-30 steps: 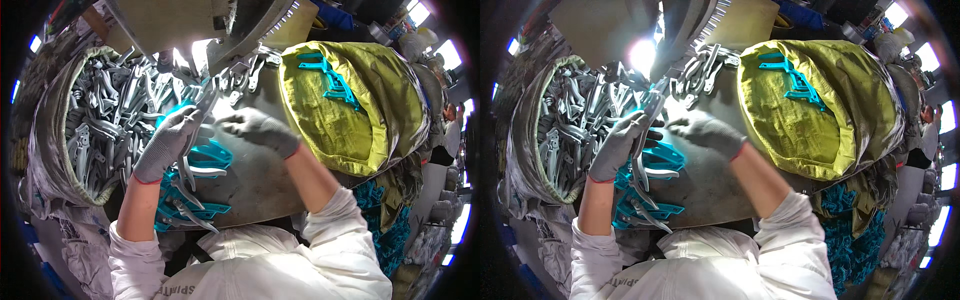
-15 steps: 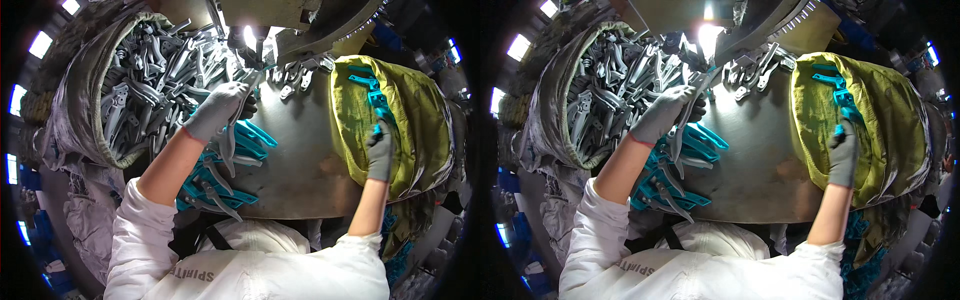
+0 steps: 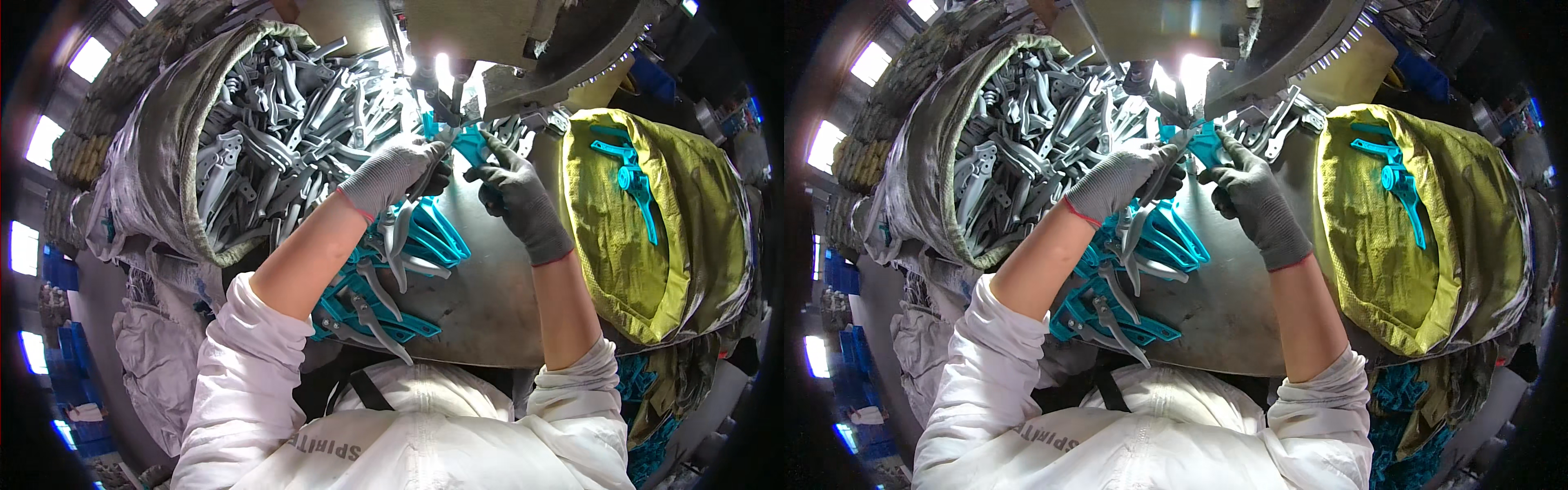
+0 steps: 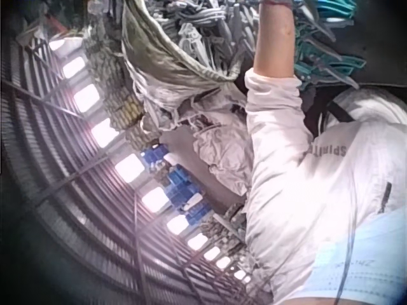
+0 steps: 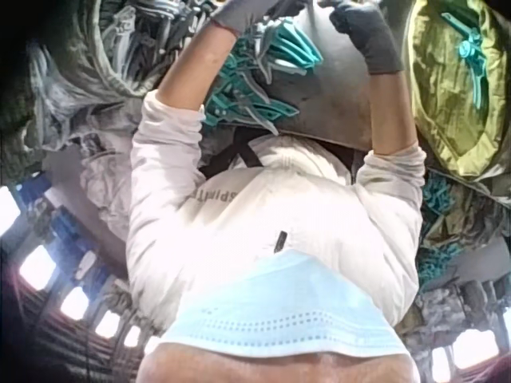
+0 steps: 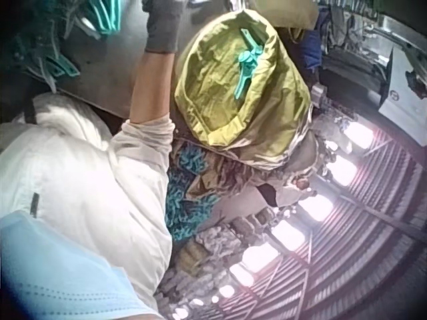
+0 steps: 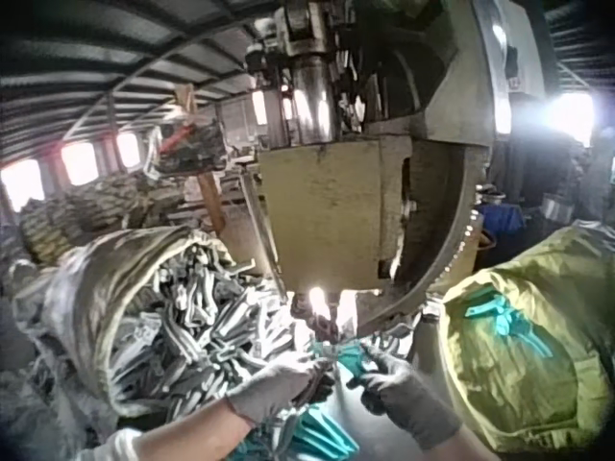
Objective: The person assembles plastic components and metal brackets by hand at an industrial workstation.
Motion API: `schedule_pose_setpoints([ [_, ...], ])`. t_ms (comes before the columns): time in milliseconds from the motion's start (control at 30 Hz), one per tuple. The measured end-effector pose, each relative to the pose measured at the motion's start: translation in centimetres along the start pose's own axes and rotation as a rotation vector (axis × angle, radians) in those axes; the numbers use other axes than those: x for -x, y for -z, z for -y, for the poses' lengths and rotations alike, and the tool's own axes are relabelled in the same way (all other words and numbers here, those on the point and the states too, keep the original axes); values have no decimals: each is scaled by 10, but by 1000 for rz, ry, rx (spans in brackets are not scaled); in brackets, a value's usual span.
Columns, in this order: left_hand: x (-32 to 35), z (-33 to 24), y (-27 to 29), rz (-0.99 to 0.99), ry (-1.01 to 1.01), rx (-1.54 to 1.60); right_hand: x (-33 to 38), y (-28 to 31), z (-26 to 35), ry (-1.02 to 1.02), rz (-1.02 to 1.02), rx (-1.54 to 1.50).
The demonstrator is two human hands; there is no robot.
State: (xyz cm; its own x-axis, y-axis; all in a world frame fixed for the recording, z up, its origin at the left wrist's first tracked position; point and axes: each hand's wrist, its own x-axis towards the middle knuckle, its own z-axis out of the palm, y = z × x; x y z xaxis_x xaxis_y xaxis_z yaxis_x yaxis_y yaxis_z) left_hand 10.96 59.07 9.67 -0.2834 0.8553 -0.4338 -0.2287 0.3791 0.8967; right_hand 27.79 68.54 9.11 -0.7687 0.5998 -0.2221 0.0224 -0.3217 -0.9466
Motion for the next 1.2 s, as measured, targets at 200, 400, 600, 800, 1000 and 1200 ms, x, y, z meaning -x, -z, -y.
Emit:
schedule_pose_setpoints([
  [200, 15, 0, -1, 69, -440, -892, -13, 5, -12, -140, -3, 153],
  [400, 121, 6, 26, -184, -451, -687, -13, 9, -18, -91, 53, 118],
  [600, 232, 63, 37, -271, 117, -15, -13, 6, -15, -106, 0, 200],
  [800, 268, 122, 4, -347, 479, 498, -1, 7, 1, -120, 38, 15],
  [1000, 247, 147, -7, -445, 349, 816, -2, 8, -8, -205, 45, 220],
  [1200, 235, 146, -15, -518, 245, 876, -2, 10, -14, -182, 38, 201],
])
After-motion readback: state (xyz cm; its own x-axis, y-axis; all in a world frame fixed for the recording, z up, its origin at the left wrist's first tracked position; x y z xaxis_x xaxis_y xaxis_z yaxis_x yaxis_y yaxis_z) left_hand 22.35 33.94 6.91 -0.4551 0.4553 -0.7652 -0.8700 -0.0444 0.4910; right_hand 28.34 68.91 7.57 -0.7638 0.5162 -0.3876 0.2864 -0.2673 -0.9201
